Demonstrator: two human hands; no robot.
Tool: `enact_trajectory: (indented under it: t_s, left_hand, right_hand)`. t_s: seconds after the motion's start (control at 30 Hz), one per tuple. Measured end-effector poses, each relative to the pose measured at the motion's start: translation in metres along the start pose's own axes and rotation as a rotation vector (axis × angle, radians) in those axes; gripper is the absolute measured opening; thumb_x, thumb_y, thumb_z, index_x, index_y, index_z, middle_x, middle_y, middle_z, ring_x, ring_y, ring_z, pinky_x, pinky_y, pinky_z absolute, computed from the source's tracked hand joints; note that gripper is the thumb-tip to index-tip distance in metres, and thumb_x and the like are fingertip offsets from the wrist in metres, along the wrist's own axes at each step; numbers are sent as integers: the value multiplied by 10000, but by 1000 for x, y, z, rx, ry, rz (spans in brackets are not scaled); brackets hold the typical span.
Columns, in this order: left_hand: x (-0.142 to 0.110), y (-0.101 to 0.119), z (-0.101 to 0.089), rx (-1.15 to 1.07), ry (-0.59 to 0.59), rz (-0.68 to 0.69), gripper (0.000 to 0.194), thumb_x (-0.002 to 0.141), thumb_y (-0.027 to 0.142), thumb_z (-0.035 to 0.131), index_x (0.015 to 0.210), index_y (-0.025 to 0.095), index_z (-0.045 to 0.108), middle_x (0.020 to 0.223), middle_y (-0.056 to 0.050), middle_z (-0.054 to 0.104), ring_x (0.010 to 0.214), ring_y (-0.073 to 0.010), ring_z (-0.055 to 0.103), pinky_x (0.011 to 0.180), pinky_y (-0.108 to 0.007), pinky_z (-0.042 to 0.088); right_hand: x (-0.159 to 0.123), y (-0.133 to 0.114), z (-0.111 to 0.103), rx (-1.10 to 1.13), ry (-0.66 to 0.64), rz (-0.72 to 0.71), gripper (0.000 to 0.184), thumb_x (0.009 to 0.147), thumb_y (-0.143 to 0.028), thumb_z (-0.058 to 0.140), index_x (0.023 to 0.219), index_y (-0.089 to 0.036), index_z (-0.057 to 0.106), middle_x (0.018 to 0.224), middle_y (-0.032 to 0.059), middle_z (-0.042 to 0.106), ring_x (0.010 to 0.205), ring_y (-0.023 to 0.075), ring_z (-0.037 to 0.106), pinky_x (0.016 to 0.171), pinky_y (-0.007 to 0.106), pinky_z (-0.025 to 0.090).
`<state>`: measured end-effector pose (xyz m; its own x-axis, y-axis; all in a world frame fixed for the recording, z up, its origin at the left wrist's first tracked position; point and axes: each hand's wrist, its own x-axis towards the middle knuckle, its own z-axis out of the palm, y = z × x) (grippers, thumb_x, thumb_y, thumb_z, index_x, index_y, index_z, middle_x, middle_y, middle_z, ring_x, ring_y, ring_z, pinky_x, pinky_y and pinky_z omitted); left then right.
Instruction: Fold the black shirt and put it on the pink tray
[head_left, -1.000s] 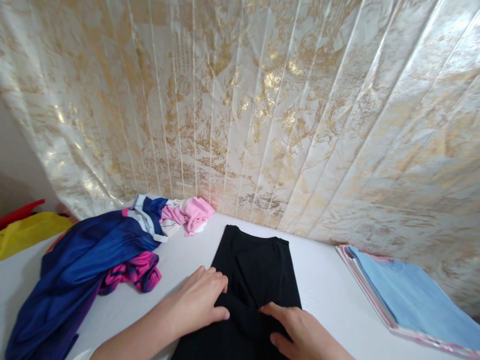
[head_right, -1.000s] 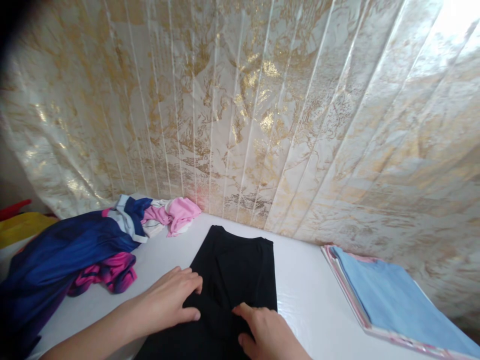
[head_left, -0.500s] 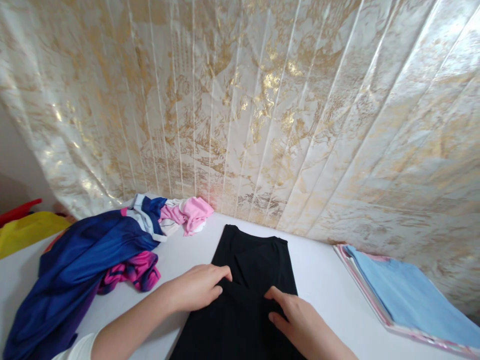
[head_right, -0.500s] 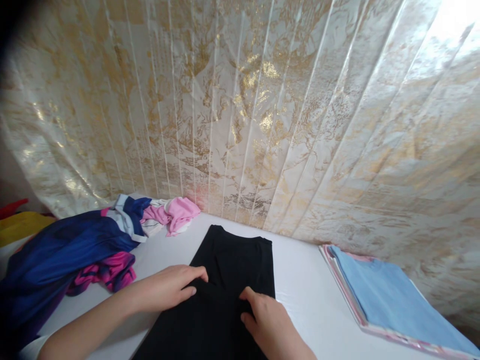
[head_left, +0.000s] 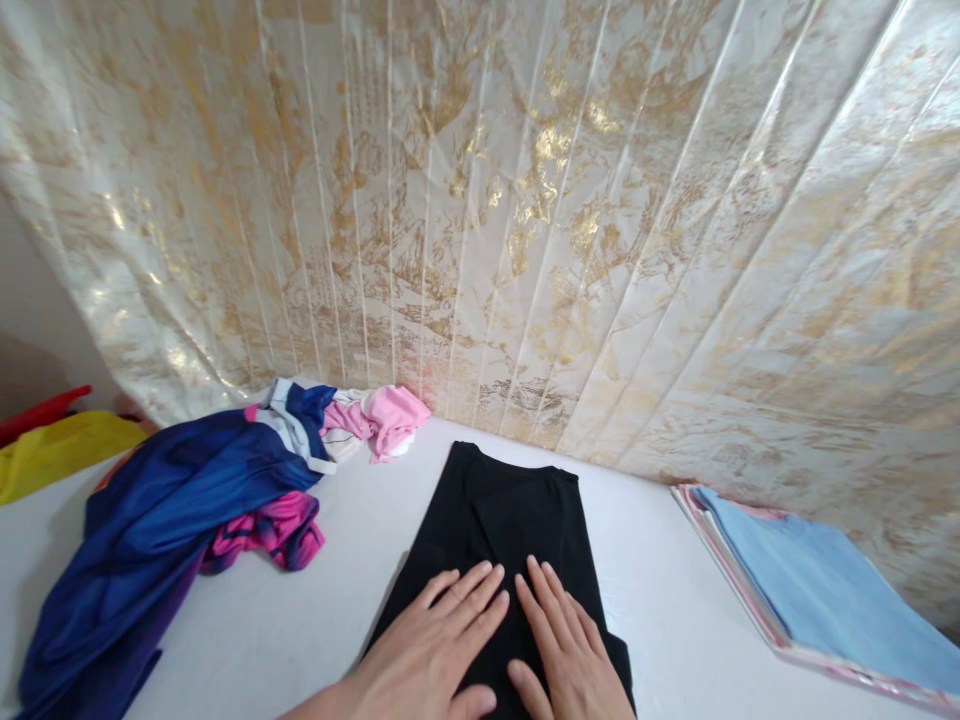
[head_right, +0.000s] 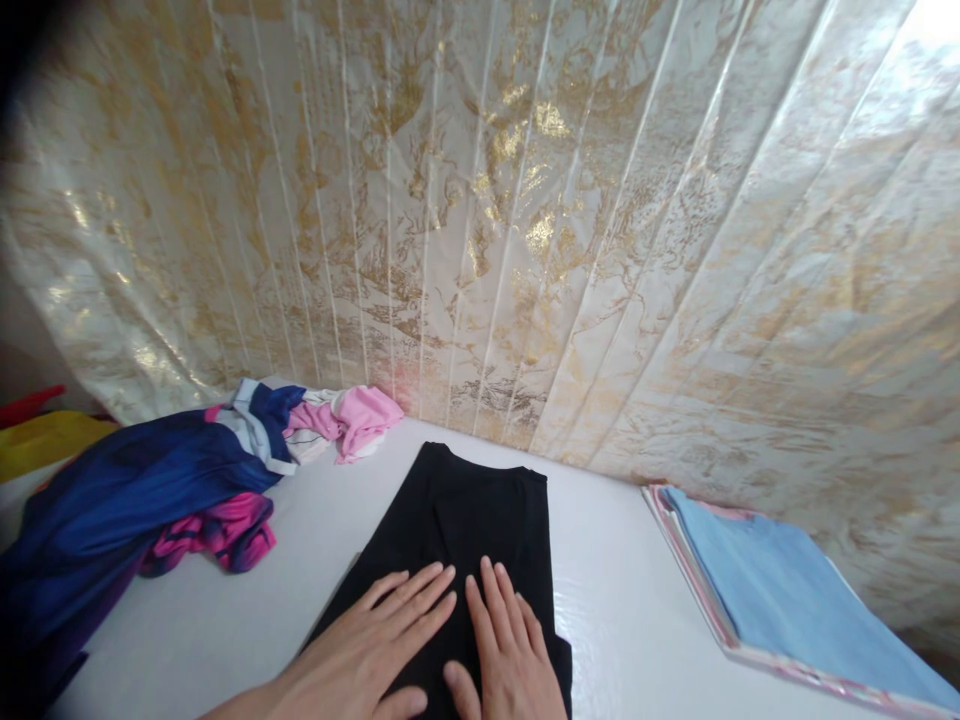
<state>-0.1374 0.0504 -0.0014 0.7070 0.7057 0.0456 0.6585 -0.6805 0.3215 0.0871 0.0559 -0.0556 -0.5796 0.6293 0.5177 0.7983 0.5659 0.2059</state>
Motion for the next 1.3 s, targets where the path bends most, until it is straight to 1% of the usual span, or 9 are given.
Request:
enact_trajectory:
  t_s: [0.17, 0.37, 0.53, 0.6, 0.7, 0.83, 1.03, 1.17, 1.3]
  left_hand:
    - [-6, -12, -2, -21, 17, -29, 697, 931, 375, 536, 1509, 240, 170, 1551, -56, 164, 1424, -250, 189, 1153, -446, 208]
    - [-10, -17, -8, -46, -4, -76, 721, 911, 354, 563, 1507, 280, 165, 1550, -43, 157, 1419, -264, 201, 1149, -476, 212]
    - [-13, -19, -10, -41, 69, -77, 693, 932, 340, 528, 1511, 287, 150, 1557, -48, 170, 1416, -261, 220, 1142, -464, 237]
    - [-10, -19, -15, -52, 100, -69, 649, 937, 283, 507, 1501, 306, 187, 1560, -34, 200, 1414, -259, 232, 1137, -472, 244]
    - [3, -10, -22, -69, 169, -81, 557, 887, 176, 539, 1412, 280, 387, 1512, -40, 343, 1378, -265, 300, 1117, -463, 266]
    - [40, 14, -21, -162, 201, 10, 381, 831, 140, 612, 1197, 238, 571, 1254, -38, 562, 1157, -223, 486, 1001, -366, 360]
    - [88, 33, -16, -245, 24, 112, 421, 769, 415, 740, 1123, 237, 598, 1053, -32, 626, 1041, -244, 518, 917, -359, 366]
    - [90, 34, -30, -254, -119, 86, 424, 701, 468, 773, 1015, 246, 595, 909, -9, 612, 939, -239, 550, 851, -335, 383]
    - [87, 29, -35, -244, -139, 148, 383, 713, 430, 767, 988, 224, 598, 1056, -34, 623, 987, -246, 556, 900, -381, 368]
  right_hand:
    - [-7, 1, 3, 74, -49, 24, 847, 883, -567, 472, 1517, -173, 71, 1465, 128, 388, 1286, 297, 469, 942, 393, 482]
    - [-13, 5, 6, 209, -252, 41, 720, 868, -559, 517, 1464, -203, 326, 1452, 116, 401, 1288, 315, 457, 988, 423, 467]
    - [-21, 30, -15, 279, -222, 208, 552, 920, -424, 479, 1428, -224, 394, 1448, 99, 450, 1314, 266, 440, 1005, 379, 455]
    - [-25, 46, -31, 320, -214, 346, 421, 934, -368, 443, 1323, -220, 510, 1345, 106, 562, 1235, 240, 530, 975, 355, 471]
    - [-29, 60, -49, 453, -291, 527, 289, 932, -388, 409, 1069, -233, 610, 1017, 71, 690, 920, 193, 671, 818, 300, 524]
    - [-28, 58, -53, 587, -398, 705, 204, 877, -397, 452, 969, -251, 561, 777, 0, 672, 629, 160, 635, 635, 268, 494]
    - [-14, 57, -70, 733, -423, 663, 120, 703, -173, 447, 793, -239, 493, 720, -20, 611, 640, 145, 566, 618, 243, 439]
    - [-5, 64, -89, 907, -440, 547, 121, 685, -129, 435, 746, -227, 473, 861, 17, 628, 763, 146, 574, 657, 227, 437]
    - [-1, 68, -97, 880, -514, 485, 184, 654, -80, 428, 748, -218, 505, 862, 16, 640, 762, 141, 574, 665, 219, 422]
